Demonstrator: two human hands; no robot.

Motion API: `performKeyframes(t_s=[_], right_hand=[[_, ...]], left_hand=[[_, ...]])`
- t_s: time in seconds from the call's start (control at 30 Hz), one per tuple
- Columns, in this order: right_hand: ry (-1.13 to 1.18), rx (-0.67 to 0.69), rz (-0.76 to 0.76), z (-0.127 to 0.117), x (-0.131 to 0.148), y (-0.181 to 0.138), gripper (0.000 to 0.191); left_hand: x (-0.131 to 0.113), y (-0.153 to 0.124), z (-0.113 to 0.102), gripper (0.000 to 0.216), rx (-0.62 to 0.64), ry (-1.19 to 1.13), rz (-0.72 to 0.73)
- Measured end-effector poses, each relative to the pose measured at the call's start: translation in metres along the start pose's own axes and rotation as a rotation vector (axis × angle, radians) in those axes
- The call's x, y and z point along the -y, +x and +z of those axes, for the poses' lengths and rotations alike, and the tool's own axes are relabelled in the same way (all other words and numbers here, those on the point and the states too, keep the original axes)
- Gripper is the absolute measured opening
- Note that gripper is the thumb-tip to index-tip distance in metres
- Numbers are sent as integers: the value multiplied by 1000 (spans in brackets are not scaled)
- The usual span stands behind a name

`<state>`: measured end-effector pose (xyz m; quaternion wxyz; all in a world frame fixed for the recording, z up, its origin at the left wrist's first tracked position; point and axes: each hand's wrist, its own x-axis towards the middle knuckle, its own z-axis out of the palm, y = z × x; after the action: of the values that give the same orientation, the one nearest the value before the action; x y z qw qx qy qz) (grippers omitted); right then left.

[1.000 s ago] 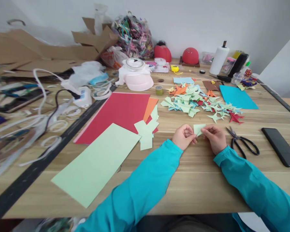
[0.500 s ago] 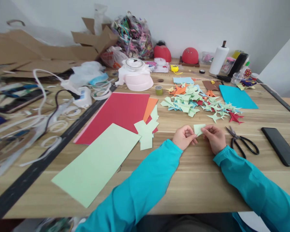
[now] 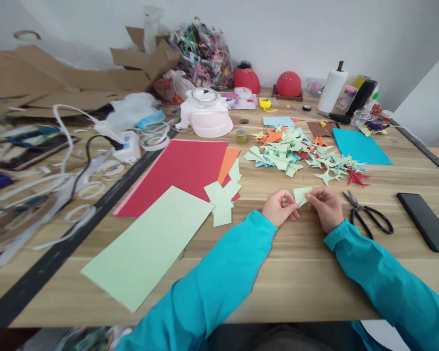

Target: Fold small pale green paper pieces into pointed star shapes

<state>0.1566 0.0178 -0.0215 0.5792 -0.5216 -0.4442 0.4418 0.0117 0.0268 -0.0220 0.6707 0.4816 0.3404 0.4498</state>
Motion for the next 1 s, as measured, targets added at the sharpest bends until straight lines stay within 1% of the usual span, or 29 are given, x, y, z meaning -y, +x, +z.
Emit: performKeyframes(t_s=[0.17,0.3,0.4,0.5,0.63,0.8,0.9,1.0], right_hand=[[8,2,0,0,1,-1,26],[8,-4,-4,0,1,-1,26],[5,7,-17,0,1,-1,26],[-12,26,-19,1,1,-2,26],[-20,53,-11,1,2,-3,26],[-21,91,-36,3,3,-5,24],[-4,116,-39,3,4,-6,22],[8,138,-42,4,5,-8,23]], left_hand=[[1,1,0,29,0,1,7],[-1,1,-2,30,17,-32,-26],[-2,1,-2,33,33,-51,-54],[-1,1,-1,40,39,-27,-38],[2,1,1,46,9,-8,-9],[1,1,1,52,-22,-30,-27],[-1,0,1,49,-30,-32,-41],[-2,0,1,38,30,46,-67]])
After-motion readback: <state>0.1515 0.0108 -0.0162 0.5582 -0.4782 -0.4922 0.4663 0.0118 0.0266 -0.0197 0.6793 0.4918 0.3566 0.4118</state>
